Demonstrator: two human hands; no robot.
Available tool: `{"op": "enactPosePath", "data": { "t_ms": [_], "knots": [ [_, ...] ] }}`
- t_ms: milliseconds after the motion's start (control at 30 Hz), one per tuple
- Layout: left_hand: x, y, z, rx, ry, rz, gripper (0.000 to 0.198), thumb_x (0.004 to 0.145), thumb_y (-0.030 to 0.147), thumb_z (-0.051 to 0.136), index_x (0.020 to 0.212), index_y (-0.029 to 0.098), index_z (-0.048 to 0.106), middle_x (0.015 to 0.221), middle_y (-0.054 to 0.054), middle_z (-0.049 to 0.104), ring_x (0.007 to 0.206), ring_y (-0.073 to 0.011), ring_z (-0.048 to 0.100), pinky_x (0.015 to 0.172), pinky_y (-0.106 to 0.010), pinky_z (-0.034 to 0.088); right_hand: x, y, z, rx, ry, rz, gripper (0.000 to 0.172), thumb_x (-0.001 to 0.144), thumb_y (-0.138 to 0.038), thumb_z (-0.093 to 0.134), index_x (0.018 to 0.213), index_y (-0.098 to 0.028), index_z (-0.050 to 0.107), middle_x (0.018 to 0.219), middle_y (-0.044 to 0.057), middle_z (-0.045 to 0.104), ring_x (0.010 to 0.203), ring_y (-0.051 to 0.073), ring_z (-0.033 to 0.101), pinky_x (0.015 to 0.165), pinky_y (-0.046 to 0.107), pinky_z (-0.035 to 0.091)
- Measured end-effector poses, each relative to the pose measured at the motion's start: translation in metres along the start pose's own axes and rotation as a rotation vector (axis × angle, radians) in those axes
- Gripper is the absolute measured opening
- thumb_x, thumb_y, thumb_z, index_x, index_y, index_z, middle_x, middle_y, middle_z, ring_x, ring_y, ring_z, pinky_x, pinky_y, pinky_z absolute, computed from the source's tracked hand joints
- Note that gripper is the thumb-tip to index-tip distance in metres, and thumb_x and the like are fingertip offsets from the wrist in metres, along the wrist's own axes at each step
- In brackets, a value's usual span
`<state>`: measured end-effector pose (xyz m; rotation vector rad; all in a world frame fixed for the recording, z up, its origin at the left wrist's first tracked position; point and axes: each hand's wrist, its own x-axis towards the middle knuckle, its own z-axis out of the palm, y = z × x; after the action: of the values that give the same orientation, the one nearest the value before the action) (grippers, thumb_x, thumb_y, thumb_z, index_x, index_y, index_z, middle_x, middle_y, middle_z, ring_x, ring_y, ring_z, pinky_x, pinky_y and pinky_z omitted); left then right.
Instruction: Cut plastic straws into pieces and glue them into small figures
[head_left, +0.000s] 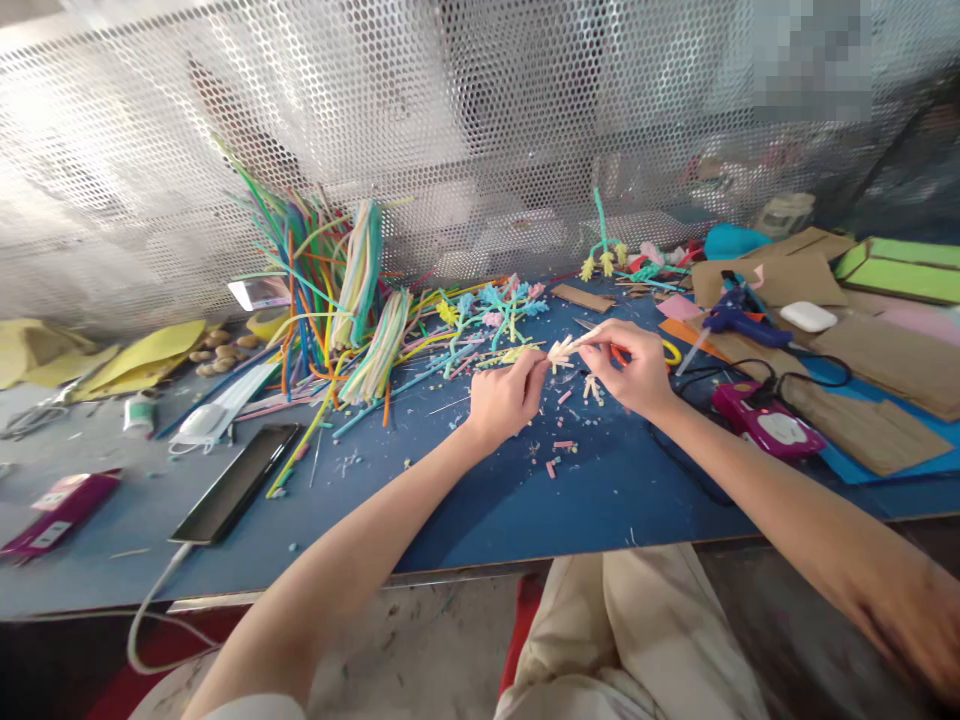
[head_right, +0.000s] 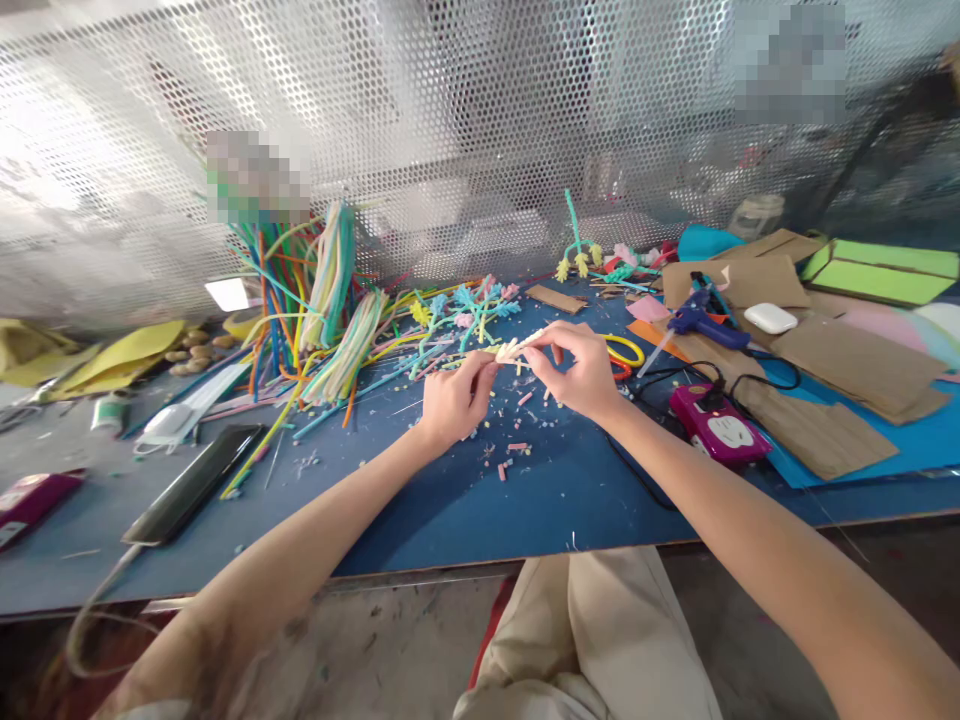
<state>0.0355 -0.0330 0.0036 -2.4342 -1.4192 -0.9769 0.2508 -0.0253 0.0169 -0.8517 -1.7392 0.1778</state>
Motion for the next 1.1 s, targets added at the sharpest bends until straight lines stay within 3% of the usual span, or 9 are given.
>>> {"op": "enactPosePath", "data": {
  "t_ms": [133, 333, 667, 1100],
  "knots": [
    [0.002, -0.005, 0.0, 0.031, 0.023, 0.011, 0.034, 0.106, 0.04, 0.039, 0.106, 0.025, 0.07, 0.065, 0.0, 0.069, 0.057, -0.0139, 0.063, 0.053, -0.027, 0.026, 0.002, 0.005, -0.002, 0.062, 0.045, 0.018, 0.015, 0.093, -0.033, 0.061, 0.084, -0.022, 0.067, 0.081, 0.002, 0.066, 0.064, 0.015, 0.055, 0.064, 0.033, 0.044],
    [0.007, -0.014, 0.0, 0.062, 0.045, 0.056, 0.029, 0.102, 0.038, 0.046, 0.099, 0.025, 0.072, 0.064, 0.0, 0.069, 0.057, -0.0134, 0.064, 0.053, -0.027, 0.027, 0.005, 0.009, -0.003, 0.019, 0.012, 0.018, 0.018, 0.094, -0.038, 0.061, 0.085, -0.023, 0.067, 0.082, 0.002, 0.067, 0.06, 0.014, 0.051, 0.062, 0.032, 0.045],
    [0.013, -0.035, 0.007, 0.039, 0.09, 0.075, 0.025, 0.101, 0.043, 0.054, 0.101, 0.025, 0.072, 0.076, 0.002, 0.073, 0.063, -0.0116, 0.065, 0.066, -0.027, 0.04, 0.003, 0.031, -0.001, -0.038, -0.127, 0.159, 0.03, 0.095, -0.048, 0.062, 0.088, -0.021, 0.073, 0.073, 0.002, 0.069, 0.059, 0.015, 0.054, 0.059, 0.03, 0.04],
    [0.014, -0.047, 0.017, 0.073, 0.119, 0.216, 0.026, 0.104, 0.041, 0.052, 0.104, 0.027, 0.073, 0.093, -0.001, 0.076, 0.08, -0.014, 0.069, 0.075, -0.031, 0.039, 0.003, 0.036, -0.002, -0.072, -0.291, 0.241, 0.051, 0.094, -0.066, 0.055, 0.085, -0.02, 0.074, 0.069, 0.004, 0.069, 0.056, 0.016, 0.052, 0.055, 0.031, 0.034]
  ]
}}
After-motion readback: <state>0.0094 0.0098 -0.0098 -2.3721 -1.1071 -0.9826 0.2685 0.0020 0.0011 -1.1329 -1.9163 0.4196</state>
